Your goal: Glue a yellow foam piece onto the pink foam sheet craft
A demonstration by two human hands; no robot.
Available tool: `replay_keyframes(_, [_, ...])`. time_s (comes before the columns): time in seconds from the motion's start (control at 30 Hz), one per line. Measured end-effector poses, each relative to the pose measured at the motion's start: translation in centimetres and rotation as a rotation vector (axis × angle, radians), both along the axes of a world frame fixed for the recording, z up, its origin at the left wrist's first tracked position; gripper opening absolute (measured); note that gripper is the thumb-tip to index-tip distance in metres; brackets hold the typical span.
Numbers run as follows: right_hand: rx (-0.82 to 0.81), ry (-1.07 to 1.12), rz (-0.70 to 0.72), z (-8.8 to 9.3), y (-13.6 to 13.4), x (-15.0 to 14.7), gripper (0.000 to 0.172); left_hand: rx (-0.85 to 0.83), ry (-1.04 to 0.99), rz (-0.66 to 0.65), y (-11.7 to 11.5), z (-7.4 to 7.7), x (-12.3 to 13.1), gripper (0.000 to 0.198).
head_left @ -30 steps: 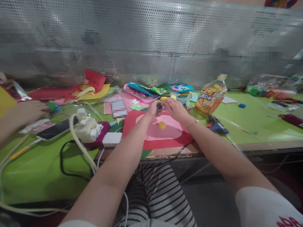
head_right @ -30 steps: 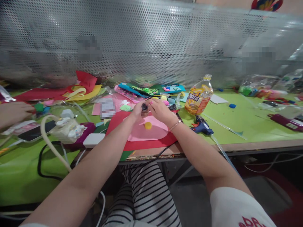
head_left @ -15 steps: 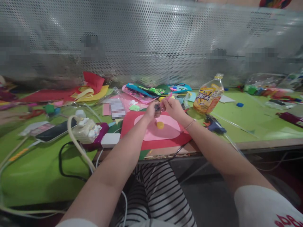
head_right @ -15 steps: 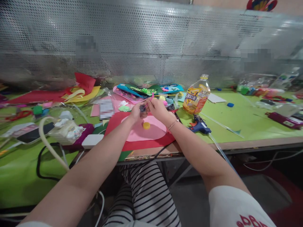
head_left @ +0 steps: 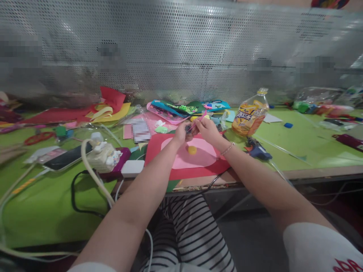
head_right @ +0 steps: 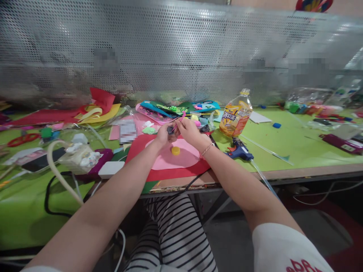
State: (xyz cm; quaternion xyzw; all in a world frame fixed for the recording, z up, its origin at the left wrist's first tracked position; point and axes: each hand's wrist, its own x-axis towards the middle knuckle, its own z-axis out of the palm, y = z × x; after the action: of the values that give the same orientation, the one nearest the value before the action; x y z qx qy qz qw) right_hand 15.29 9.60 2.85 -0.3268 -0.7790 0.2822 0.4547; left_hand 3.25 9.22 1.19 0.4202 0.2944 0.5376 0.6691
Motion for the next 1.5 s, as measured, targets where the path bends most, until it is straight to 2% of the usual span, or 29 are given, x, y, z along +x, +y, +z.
replay_keyframes(0.2, [-0.043, 0.061, 0.033, -0.2, 0.1, -0.1, 0.043, -0.007, -0.028, 0.039, -0.3, 0.2, -0.1, 0.028])
replay_keyframes(0.3, [-0.151, 0.171, 0.059, -0.6, 0.5, -0.3, 0.041, -0.015, -0.116, 0.083, -0.7, 0.5, 0.0, 0.027])
replay_keyframes(0.4, [-0.271, 0.284, 0.146, -0.8, 0.6, -0.4, 0.038, -0.020, -0.146, 0.053, -0.7, 0.7, 0.0, 0.026])
replay_keyframes(0.57, [-0.364, 0.403, 0.218, -0.6, 0.3, -0.6, 0.036, -0.014, -0.174, 0.085, -0.6, 0.7, -0.1, 0.026])
replay_keyframes(0.83, [-0.387, 0.468, 0.246, -0.9, 0.1, -1.0, 0.033, -0.015, -0.213, 0.116, -1.0, 1.0, -0.1, 0.030])
replay_keyframes(0.97, [-0.418, 0.531, 0.297, -1.1, -0.1, -1.3, 0.029, -0.016, -0.250, 0.093, -0.9, 1.0, -0.3, 0.030])
replay_keyframes(1.3, [-0.479, 0.615, 0.303, -0.7, -0.6, -1.4, 0.023, -0.040, -0.330, 0.055, -0.4, 0.5, -0.4, 0.023])
replay_keyframes(1.5, [-0.423, 0.606, 0.272, -0.9, -0.6, -1.7, 0.021, 0.004, -0.307, 0.013, -0.3, 0.5, -0.7, 0.027])
